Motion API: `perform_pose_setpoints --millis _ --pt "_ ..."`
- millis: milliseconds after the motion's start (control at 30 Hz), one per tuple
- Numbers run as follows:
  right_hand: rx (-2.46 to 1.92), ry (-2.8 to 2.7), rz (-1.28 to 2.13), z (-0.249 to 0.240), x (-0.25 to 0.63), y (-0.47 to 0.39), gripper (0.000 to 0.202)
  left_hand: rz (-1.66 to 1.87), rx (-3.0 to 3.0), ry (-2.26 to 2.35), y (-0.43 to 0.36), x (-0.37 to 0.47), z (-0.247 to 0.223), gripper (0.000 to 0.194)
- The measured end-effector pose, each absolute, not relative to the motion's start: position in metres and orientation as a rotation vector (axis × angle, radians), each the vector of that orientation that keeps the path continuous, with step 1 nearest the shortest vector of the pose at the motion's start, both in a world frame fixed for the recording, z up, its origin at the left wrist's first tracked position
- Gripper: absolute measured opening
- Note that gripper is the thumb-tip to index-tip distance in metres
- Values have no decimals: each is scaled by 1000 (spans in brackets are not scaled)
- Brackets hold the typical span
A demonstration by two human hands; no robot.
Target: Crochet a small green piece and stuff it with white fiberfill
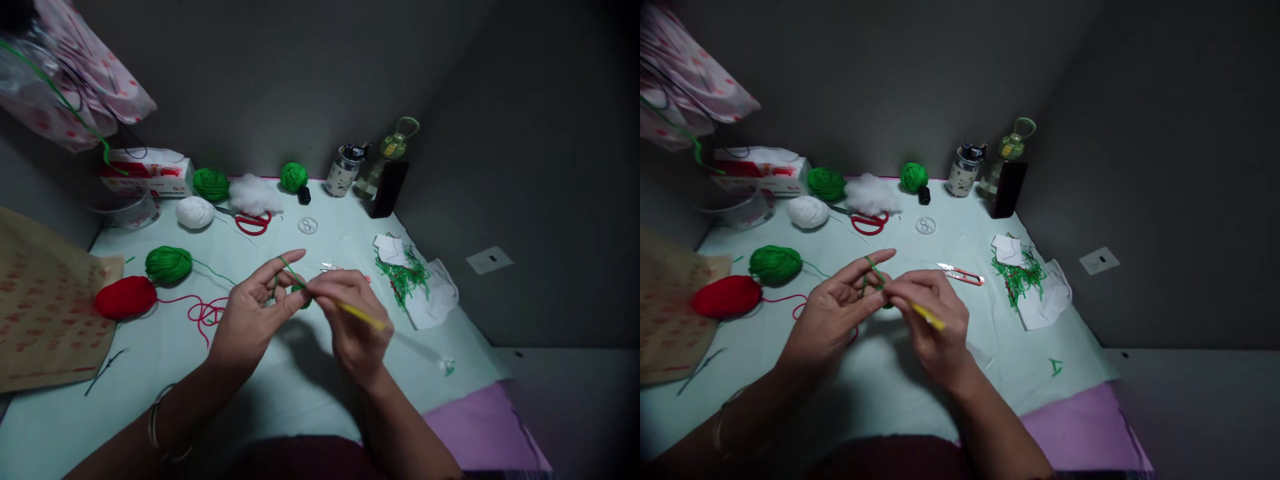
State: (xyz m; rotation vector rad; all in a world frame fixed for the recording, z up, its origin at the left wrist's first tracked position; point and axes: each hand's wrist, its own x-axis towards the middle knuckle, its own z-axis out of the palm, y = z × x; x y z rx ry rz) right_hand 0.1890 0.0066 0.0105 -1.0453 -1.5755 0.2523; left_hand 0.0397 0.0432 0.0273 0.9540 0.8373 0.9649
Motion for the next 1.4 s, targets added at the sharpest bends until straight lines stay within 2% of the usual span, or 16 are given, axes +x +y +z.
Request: perform_pose_setpoints --millis 67,133,233,367,500,767,900,1067,1133,1233,1400 --pt "-1077 -1673 24 6 188 4 42 923 801 727 43 41 25 51" --pt "-1059 -1668 -14 5 190 3 44 833 638 622 43 41 25 46" --pt "-987 -1423 291 12 195 7 30 784 521 596 46 39 28 36" --pt "-914 -1236 648 18 196 14 18 878 680 638 46 37 30 39" --pt "-975 -1229 720 15 195 17 14 855 898 692 43 37 26 39" --pt "-891 -1100 880 16 199 18 20 899 1016 809 48 31 31 34" --pt "-977 -1240 706 19 197 11 21 922 1094 886 47 33 33 33" --pt "-1063 -1712 42 9 193 1 30 978 1022 873 43 39 28 43" --pt "-1090 -1776 -96 7 193 0 37 896 844 737 43 39 27 49" --pt "-1042 -1560 147 10 195 3 30 788 652 634 46 37 28 44" --pt "-869 -1217 689 17 197 14 21 826 718 606 47 34 32 41"
